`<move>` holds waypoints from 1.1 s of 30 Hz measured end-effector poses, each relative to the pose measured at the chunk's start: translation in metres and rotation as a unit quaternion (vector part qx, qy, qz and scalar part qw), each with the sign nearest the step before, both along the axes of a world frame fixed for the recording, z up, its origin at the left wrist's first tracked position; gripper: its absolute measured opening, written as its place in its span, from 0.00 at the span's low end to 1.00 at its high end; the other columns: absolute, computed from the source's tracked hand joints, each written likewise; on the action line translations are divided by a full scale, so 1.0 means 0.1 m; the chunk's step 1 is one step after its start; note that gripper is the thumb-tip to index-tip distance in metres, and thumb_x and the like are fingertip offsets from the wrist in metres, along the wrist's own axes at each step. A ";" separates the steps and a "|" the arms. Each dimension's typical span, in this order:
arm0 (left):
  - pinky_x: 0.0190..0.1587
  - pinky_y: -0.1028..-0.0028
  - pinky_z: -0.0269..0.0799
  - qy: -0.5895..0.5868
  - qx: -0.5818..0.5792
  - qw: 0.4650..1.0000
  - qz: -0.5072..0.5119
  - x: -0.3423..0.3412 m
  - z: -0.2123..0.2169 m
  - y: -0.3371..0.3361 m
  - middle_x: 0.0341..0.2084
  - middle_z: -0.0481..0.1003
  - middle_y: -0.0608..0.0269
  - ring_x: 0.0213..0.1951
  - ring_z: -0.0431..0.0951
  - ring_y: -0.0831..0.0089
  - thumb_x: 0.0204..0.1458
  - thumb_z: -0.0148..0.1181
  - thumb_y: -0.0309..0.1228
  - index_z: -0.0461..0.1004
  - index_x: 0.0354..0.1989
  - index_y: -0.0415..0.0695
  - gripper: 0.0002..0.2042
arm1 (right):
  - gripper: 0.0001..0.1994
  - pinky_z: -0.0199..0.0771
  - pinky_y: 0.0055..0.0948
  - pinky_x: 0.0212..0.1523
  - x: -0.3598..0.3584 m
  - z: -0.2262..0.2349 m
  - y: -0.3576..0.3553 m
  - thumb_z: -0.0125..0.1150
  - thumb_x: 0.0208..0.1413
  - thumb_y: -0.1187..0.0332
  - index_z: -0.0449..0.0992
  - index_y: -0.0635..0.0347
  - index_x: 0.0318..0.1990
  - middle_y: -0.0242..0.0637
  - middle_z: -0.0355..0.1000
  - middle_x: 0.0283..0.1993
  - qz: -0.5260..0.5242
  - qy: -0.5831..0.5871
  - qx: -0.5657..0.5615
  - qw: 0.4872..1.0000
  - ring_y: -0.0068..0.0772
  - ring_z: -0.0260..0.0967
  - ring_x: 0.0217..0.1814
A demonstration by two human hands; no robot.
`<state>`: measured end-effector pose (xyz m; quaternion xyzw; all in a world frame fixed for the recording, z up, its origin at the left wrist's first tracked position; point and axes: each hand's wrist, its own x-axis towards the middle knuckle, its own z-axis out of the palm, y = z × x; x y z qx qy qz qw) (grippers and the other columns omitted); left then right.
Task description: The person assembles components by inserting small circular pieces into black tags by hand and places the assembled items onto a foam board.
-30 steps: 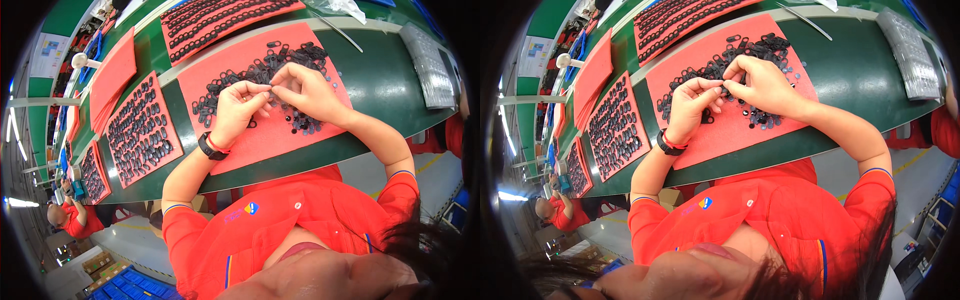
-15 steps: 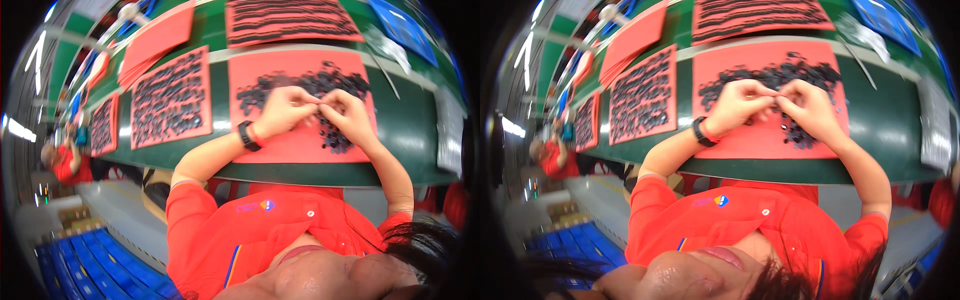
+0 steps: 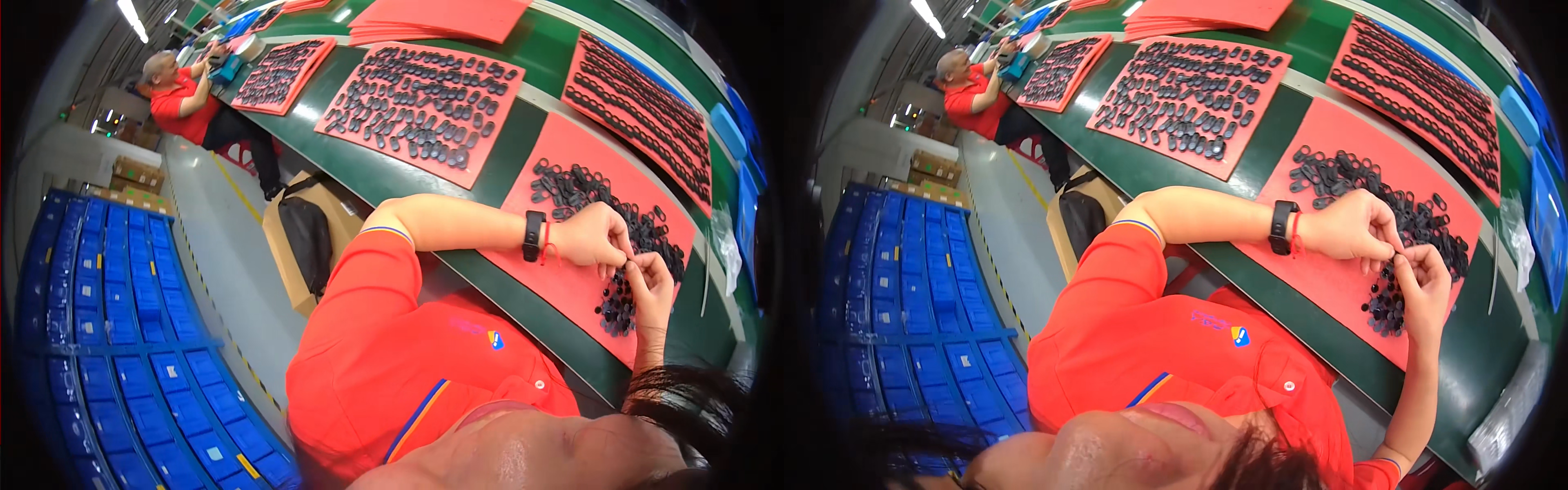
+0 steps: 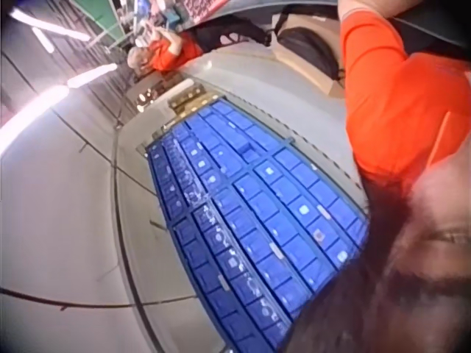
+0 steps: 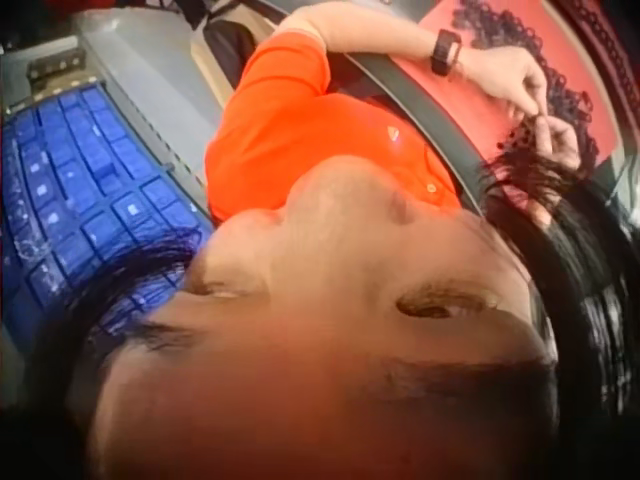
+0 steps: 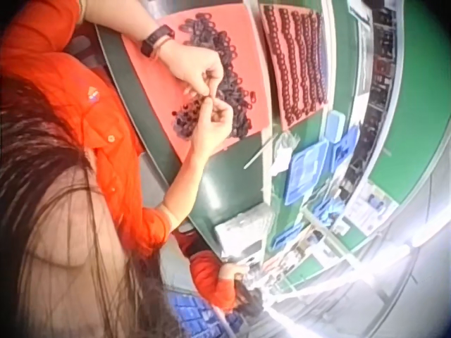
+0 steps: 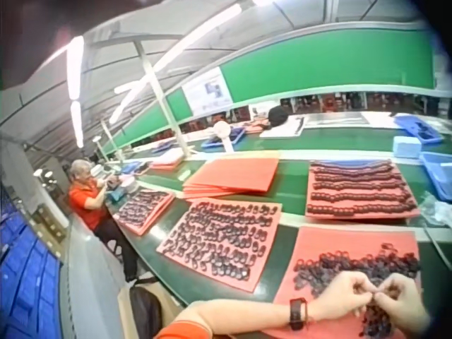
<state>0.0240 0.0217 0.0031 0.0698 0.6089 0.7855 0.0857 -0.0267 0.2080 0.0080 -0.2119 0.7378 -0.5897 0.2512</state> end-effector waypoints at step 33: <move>0.16 0.82 0.67 0.024 -0.028 0.998 0.043 0.04 0.02 0.05 0.16 0.73 0.60 0.15 0.72 0.81 0.41 0.56 0.21 0.72 0.24 0.34 0.03 | 0.04 0.49 0.10 0.23 0.11 0.05 -0.05 0.52 0.55 0.73 0.65 0.59 0.29 0.19 0.59 0.25 -0.010 0.022 0.000 1.000 0.07 0.51 0.25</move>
